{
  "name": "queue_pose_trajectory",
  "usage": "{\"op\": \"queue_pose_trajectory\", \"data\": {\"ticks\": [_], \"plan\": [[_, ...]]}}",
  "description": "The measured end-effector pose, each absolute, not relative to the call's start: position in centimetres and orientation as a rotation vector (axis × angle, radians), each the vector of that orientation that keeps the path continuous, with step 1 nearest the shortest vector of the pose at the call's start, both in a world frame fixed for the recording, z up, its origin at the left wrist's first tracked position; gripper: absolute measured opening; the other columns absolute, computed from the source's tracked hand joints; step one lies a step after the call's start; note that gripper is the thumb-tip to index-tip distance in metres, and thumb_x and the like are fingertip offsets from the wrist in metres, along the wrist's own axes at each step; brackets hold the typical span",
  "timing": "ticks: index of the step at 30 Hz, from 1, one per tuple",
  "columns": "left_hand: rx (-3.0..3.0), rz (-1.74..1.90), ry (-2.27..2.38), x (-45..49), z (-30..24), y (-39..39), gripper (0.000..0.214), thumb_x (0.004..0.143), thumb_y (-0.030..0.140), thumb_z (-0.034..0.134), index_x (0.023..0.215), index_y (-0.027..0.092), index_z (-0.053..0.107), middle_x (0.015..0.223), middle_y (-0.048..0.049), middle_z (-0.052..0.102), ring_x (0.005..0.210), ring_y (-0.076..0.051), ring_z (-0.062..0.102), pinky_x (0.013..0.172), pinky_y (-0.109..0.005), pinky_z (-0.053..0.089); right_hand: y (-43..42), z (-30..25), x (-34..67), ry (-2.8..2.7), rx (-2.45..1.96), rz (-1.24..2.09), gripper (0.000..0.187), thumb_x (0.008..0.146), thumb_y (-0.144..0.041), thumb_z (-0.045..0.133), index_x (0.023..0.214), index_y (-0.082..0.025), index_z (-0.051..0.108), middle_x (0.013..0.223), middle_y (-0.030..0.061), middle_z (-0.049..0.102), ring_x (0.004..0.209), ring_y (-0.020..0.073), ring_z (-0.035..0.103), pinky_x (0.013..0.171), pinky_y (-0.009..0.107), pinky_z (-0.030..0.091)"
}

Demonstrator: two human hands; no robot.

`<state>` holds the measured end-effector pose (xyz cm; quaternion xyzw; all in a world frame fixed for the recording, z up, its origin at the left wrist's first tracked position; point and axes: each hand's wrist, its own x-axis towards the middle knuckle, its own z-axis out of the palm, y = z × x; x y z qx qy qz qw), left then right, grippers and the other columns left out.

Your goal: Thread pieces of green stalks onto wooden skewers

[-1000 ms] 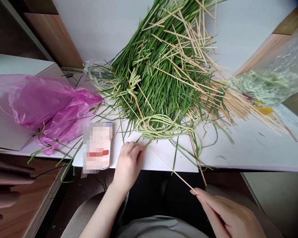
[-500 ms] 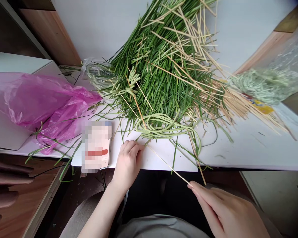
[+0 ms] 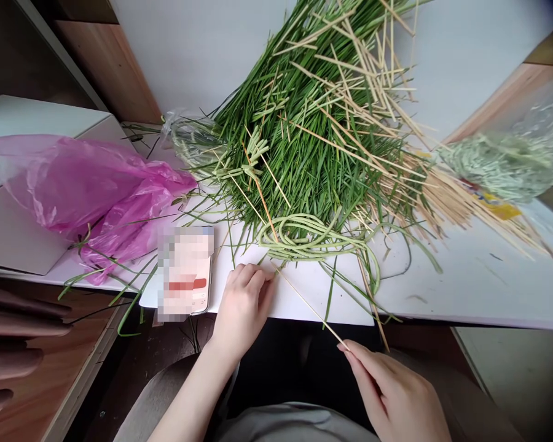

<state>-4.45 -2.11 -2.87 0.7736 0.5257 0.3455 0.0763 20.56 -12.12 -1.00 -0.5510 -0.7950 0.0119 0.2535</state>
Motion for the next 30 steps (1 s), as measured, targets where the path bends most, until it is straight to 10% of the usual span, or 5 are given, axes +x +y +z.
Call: {"op": "queue_pose_trajectory", "data": {"ticks": [11, 30], "plan": [[2.549, 0.718, 1.634, -5.0, -0.1, 1.5, 0.028, 0.097, 0.01, 0.063, 0.118, 0.025, 0.074, 0.115, -0.0071, 0.077, 0.098, -0.03, 0.064, 0.087, -0.044, 0.052, -14.8, -4.1, 23.7, -2.056, -1.496, 0.201, 0.022, 0.11, -0.025, 0.05, 0.115, -0.021, 0.071, 0.096, 0.0025, 0.086, 0.08, 0.014, 0.084, 0.075, 0.013, 0.064], [2.526, 0.714, 1.58, -4.7, 0.0, 1.7, 0.003, 0.096, 0.021, 0.071, 0.098, 0.023, 0.069, 0.1, -0.0054, 0.079, 0.093, -0.029, 0.064, 0.083, -0.043, 0.05, -15.8, -4.0, 24.1, -2.037, -1.512, 0.289, 0.028, 0.11, -0.023, 0.049, 0.111, -0.017, 0.076, 0.092, 0.0083, 0.085, 0.077, 0.0189, 0.084, 0.072, 0.018, 0.066]]}}
